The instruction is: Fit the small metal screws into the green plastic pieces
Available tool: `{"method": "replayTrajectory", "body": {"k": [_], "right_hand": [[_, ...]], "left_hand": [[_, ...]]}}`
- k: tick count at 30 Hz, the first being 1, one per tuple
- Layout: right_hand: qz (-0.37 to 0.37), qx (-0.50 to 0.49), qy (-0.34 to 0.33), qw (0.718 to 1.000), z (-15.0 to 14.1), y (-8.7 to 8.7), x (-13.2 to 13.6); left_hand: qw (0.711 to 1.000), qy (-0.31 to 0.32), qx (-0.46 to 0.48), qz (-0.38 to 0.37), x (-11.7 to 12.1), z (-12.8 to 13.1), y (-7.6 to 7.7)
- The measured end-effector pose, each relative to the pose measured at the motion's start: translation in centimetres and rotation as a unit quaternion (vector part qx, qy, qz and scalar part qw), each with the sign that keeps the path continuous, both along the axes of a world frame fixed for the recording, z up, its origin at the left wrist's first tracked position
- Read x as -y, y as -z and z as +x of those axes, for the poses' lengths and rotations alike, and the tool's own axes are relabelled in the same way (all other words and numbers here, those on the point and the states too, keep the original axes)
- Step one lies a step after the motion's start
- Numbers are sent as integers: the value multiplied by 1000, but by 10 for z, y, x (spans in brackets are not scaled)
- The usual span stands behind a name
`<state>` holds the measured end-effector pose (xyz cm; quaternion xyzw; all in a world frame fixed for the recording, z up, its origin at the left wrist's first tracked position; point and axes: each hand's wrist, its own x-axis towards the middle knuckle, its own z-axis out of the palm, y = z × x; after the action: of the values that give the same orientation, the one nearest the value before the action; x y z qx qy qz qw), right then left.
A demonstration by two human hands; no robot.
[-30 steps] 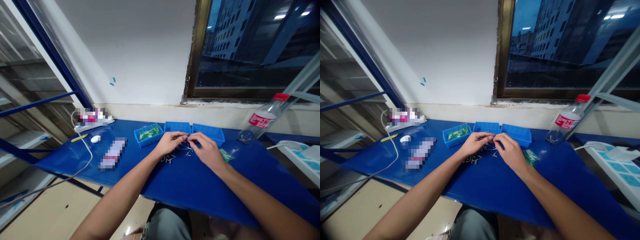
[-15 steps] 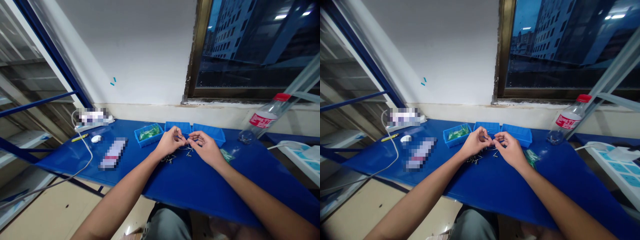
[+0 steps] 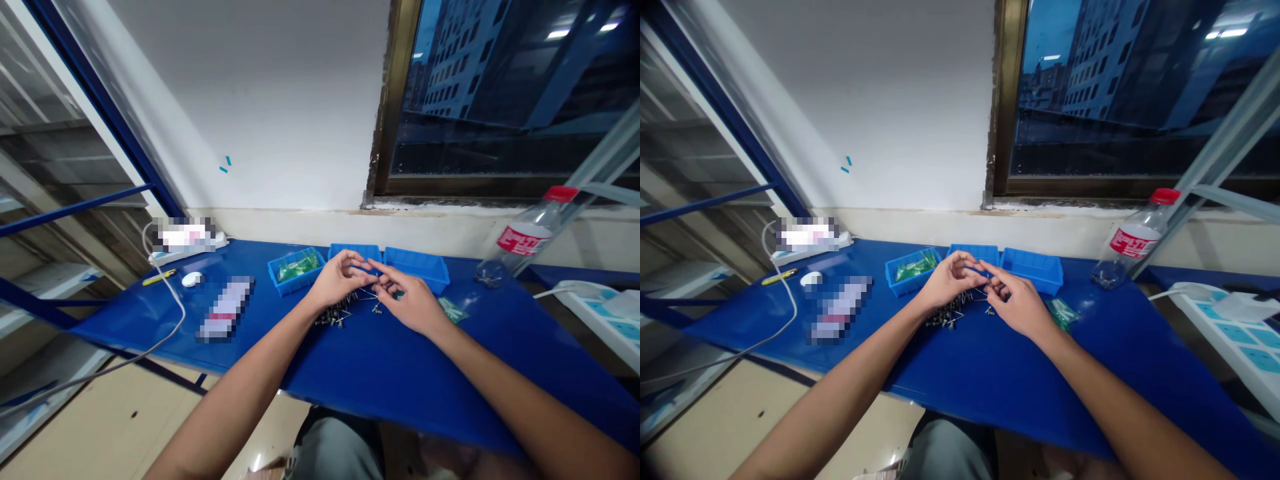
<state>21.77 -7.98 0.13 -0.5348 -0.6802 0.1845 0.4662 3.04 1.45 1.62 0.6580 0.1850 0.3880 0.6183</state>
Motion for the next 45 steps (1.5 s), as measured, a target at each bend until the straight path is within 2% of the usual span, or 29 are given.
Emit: {"method": "replayTrajectory", "body": {"k": [3,7,13,19,24,27,31,34,38,41,45], "right_hand": [[36,15,57,998,1,-3,2],[74,34,81,993,4,-3,1],[87,60,73,992,-1,-1,0],[81,72,61,992,-5,1,0],[68,71,46,994,-3,2,0],[54,47,55,996,-5,0,1],[21,-12,75,997,-5,0,0],[-8,-78,44,996,-3,6,-4],[-27,-133,13,991,1,13,-9],[-19,-88,42,995,3,13,-9],[31,46,68,996,1,5,-4]], "left_hand": [[995,-27,-83,43,4,-3,-4],[980,0,-190,67,7,-6,-4],[988,-2,-139,73,0,-4,6],[996,6,-86,18,-1,-2,8],[997,-29,-65,-10,-5,-1,10],[997,-50,-59,5,-5,-1,10],[994,-48,-86,41,0,-1,7],[993,-32,-97,57,3,0,7],[996,-12,-59,59,0,1,10],[997,-27,-38,56,-4,1,12],[997,-29,-53,51,-5,0,11]]}}
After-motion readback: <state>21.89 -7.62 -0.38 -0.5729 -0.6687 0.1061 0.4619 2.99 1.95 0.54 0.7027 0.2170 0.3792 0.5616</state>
